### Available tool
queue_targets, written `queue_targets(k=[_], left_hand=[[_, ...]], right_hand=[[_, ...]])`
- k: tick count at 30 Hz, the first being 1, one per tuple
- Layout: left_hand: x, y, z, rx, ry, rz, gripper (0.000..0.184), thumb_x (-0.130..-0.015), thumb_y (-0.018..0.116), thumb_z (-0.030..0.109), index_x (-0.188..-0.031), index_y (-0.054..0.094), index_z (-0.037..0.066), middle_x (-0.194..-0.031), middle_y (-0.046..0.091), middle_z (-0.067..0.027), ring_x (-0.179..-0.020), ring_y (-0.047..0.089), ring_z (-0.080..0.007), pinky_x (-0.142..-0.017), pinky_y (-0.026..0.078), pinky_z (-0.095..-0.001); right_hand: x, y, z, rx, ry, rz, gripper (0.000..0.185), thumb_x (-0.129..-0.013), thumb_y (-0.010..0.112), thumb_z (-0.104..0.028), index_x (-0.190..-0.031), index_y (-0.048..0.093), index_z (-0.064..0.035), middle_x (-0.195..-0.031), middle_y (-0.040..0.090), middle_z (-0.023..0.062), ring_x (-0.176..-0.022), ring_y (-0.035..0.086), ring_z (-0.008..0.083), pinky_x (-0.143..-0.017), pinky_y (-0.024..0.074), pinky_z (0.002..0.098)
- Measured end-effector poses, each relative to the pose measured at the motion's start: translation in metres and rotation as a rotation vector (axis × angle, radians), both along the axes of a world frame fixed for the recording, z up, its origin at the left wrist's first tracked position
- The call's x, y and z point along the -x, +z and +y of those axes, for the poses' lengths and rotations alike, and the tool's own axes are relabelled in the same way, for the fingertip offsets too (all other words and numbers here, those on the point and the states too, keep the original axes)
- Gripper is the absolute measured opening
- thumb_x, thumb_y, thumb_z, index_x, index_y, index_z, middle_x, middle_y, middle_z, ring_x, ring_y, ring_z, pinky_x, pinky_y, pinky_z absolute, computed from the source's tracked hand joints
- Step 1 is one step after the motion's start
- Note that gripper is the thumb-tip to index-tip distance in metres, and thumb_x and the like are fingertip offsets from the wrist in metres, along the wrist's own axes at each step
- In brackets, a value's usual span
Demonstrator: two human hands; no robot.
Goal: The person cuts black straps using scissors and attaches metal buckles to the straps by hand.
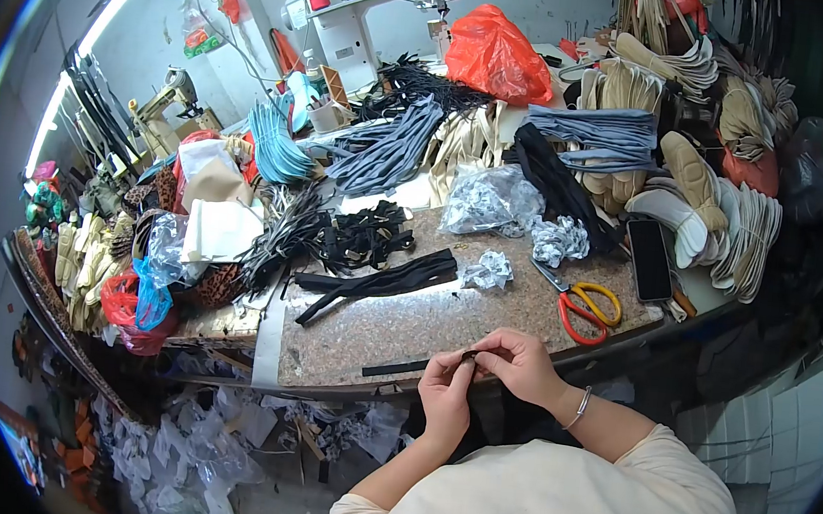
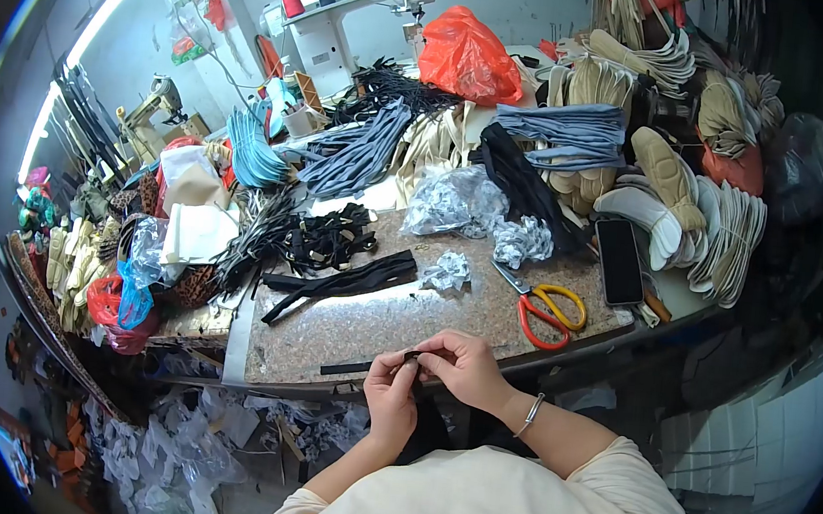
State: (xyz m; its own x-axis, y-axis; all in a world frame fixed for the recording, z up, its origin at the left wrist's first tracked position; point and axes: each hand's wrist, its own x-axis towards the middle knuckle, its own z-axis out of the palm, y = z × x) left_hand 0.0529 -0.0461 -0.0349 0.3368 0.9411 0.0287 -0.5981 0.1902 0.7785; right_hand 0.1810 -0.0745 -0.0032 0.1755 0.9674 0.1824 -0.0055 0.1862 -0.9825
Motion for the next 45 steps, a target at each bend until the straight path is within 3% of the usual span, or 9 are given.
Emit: queue_targets(k=[4, 10, 14, 25, 29, 32, 34, 36, 45], left_hand=[[0.002, -0.007, -0.002, -0.425, 0.181, 0.229, 0.015, -0.083, 0.052, -0.005, -0.096, 0.055, 0.001, -0.096, 0.058, -0.0090, -0.085, 0.052, -0.0155, -0.077, 0.042, -0.0230], [0.013, -0.016, 0.006, -0.419, 0.095, 0.200, 0.013, -0.084, 0.053, -0.004, -0.096, 0.055, 0.001, -0.098, 0.058, -0.0094, -0.090, 0.051, -0.0156, -0.081, 0.042, -0.0235], [0.014, -0.002, 0.014, -0.101, -0.182, 0.040, 0.013, -0.084, 0.055, -0.004, -0.096, 0.055, 0.000, -0.097, 0.058, -0.0086, -0.088, 0.053, -0.0149, -0.080, 0.042, -0.0225], [0.020, 0.018, 0.016, -0.241, -0.192, 0.188, 0.013, -0.084, 0.055, -0.004, -0.096, 0.055, 0.000, -0.094, 0.058, -0.0072, -0.081, 0.054, -0.0123, -0.075, 0.044, -0.0208], [0.017, 0.029, 0.010, -0.425, -0.017, 0.246, 0.013, -0.083, 0.056, -0.004, -0.095, 0.055, 0.000, -0.091, 0.058, -0.0068, -0.080, 0.053, -0.0118, -0.074, 0.044, -0.0210], [0.015, 0.035, 0.023, -0.511, 0.137, 0.353, 0.012, -0.084, 0.058, 0.002, -0.095, 0.055, 0.000, -0.088, 0.058, -0.0063, -0.074, 0.052, -0.0107, -0.069, 0.043, -0.0201], [0.011, 0.053, 0.038, -0.110, 0.173, 0.422, 0.013, -0.084, 0.060, 0.009, -0.094, 0.055, 0.001, -0.084, 0.058, -0.0057, -0.066, 0.050, -0.0090, -0.061, 0.041, -0.0189], [0.004, 0.053, 0.056, 0.042, 0.120, 0.039, 0.015, -0.084, 0.062, 0.015, -0.093, 0.056, 0.003, -0.080, 0.058, -0.0041, -0.061, 0.048, -0.0074, -0.055, 0.038, -0.0182], [0.022, 0.074, 0.121, 0.024, 0.294, -0.018, 0.028, -0.083, 0.061, 0.007, -0.108, 0.049, 0.001, -0.086, 0.055, -0.0065, -0.065, 0.050, -0.0096, -0.055, 0.038, -0.0168]], right_hand=[[0.001, -0.002, -0.002, -0.005, -0.007, -0.067, 0.008, -0.081, 0.059, 0.002, -0.088, 0.062, 0.0014, -0.077, 0.060, 0.0033, -0.062, 0.054, 0.0079, -0.056, 0.0460, 0.0177], [0.001, 0.008, -0.007, -0.035, -0.001, -0.132, 0.009, -0.078, 0.058, 0.005, -0.086, 0.061, 0.0009, -0.078, 0.059, 0.0035, -0.060, 0.051, 0.0077, -0.055, 0.0427, 0.0163], [-0.003, 0.015, -0.008, -0.153, -0.059, -0.358, 0.010, -0.077, 0.060, 0.006, -0.084, 0.062, 0.0007, -0.077, 0.058, 0.0033, -0.058, 0.047, 0.0071, -0.050, 0.0377, 0.0171], [-0.006, 0.040, -0.012, -0.131, 0.071, -0.346, 0.008, -0.074, 0.062, 0.005, -0.081, 0.063, 0.0012, -0.070, 0.058, 0.0054, -0.054, 0.047, 0.0116, -0.048, 0.0368, 0.0220], [0.003, 0.043, -0.011, -0.258, 0.001, -0.440, 0.009, -0.075, 0.061, 0.007, -0.081, 0.063, 0.0012, -0.073, 0.057, 0.0030, -0.056, 0.047, 0.0086, -0.048, 0.0352, 0.0191], [0.009, 0.039, 0.005, -0.158, 0.032, -0.341, 0.015, -0.077, 0.060, 0.006, -0.090, 0.062, 0.0009, -0.076, 0.058, 0.0035, -0.061, 0.051, 0.0092, -0.054, 0.0400, 0.0178], [0.024, 0.031, 0.022, -0.007, 0.034, 0.227, 0.021, -0.082, 0.058, 0.002, -0.102, 0.057, 0.0005, -0.078, 0.058, 0.0039, -0.067, 0.054, 0.0104, -0.063, 0.0440, 0.0177], [0.028, 0.016, 0.024, 0.043, 0.092, 0.233, 0.022, -0.083, 0.057, 0.000, -0.104, 0.056, 0.0005, -0.078, 0.058, 0.0039, -0.068, 0.054, 0.0106, -0.065, 0.0444, 0.0180], [0.025, -0.012, 0.002, 0.321, 0.396, 0.335, 0.019, -0.088, 0.053, -0.009, -0.105, 0.056, 0.0001, -0.079, 0.058, 0.0039, -0.070, 0.055, 0.0102, -0.065, 0.0467, 0.0190]])
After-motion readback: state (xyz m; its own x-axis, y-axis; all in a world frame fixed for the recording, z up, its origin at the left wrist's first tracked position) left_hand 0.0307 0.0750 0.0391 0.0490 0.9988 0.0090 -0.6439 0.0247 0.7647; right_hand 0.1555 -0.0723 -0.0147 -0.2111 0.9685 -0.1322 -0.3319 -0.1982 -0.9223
